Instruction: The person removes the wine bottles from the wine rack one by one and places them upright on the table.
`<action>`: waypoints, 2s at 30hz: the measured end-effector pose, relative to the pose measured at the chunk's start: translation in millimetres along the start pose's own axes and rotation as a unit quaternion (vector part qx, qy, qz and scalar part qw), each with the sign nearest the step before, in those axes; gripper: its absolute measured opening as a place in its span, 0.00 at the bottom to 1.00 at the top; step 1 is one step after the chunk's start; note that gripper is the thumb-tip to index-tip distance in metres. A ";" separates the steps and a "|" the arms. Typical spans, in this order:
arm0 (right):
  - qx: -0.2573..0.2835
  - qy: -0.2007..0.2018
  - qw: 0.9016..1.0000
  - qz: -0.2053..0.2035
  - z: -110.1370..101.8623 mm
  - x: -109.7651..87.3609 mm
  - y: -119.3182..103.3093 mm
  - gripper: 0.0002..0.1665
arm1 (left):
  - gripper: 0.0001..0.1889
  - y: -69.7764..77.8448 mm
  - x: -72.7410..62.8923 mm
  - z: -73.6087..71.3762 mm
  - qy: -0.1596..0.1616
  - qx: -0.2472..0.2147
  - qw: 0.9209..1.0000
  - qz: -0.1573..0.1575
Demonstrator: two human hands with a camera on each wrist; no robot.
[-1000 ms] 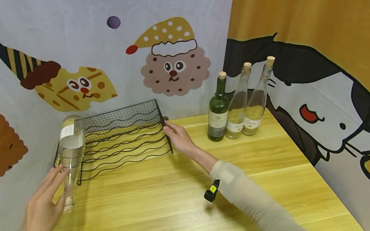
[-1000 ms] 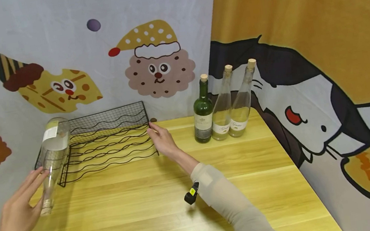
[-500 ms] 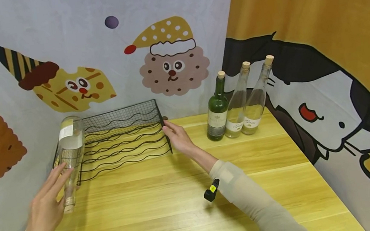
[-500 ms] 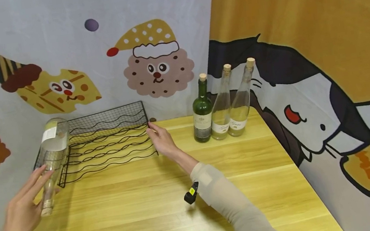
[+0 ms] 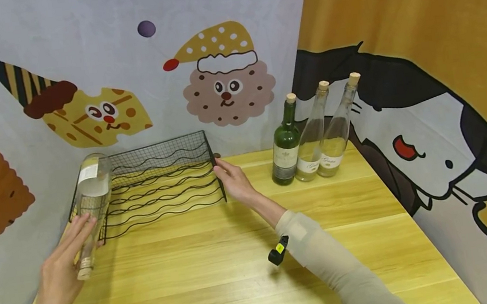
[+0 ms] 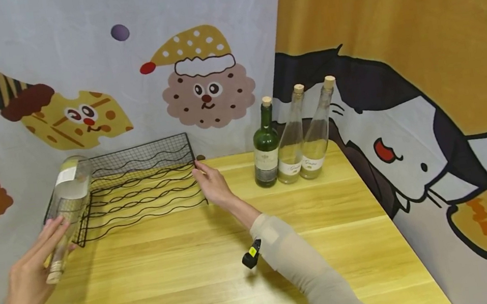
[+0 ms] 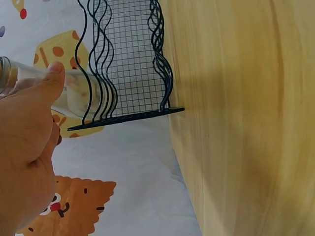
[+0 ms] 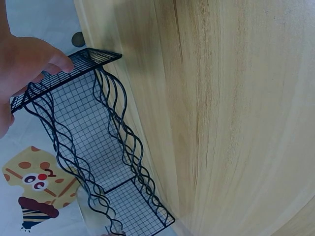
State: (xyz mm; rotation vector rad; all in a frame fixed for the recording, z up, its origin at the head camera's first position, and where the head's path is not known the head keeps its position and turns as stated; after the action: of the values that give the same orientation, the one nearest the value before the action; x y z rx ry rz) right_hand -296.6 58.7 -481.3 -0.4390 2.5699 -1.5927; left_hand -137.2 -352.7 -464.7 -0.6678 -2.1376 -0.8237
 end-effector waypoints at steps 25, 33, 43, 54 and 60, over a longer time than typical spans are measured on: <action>-0.012 0.004 1.000 -0.002 0.0 0.0 -1.8 0.38 | 0.36 19.9 35.4 4.2 0.090 -0.014 0.995 0.031; -0.005 0.001 1.000 0.000 0.2 -0.5 -1.7 0.38 | 0.36 27.3 50.8 7.1 0.120 -0.030 0.992 0.023; -0.014 -0.004 1.000 0.001 0.3 -0.8 -1.6 0.38 | 0.35 25.1 66.0 8.3 0.143 -0.022 0.989 0.005; -0.019 0.003 1.000 0.000 0.1 -0.2 -0.7 0.39 | 0.16 34.9 89.3 9.0 0.194 -0.012 0.981 -0.008; -0.018 0.005 1.000 -0.001 0.1 0.6 -0.9 0.39 | 0.16 39.3 97.8 7.1 0.200 -0.020 0.980 -0.013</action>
State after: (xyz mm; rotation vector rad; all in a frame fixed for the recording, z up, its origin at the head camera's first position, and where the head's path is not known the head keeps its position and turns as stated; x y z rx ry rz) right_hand -296.9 58.0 -480.5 -0.4370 2.6099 -1.5544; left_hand -171.9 -302.4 -378.6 -0.4488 -1.7738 -0.9300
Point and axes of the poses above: each hand's wrist, its own x-axis towards the middle knuckle, its own z-axis out of the palm, y = z × x, the point moved 2 cm from there along x, towards the middle knuckle, and after that the axes turned 12 degrees about -x, right-handed, at the moved point
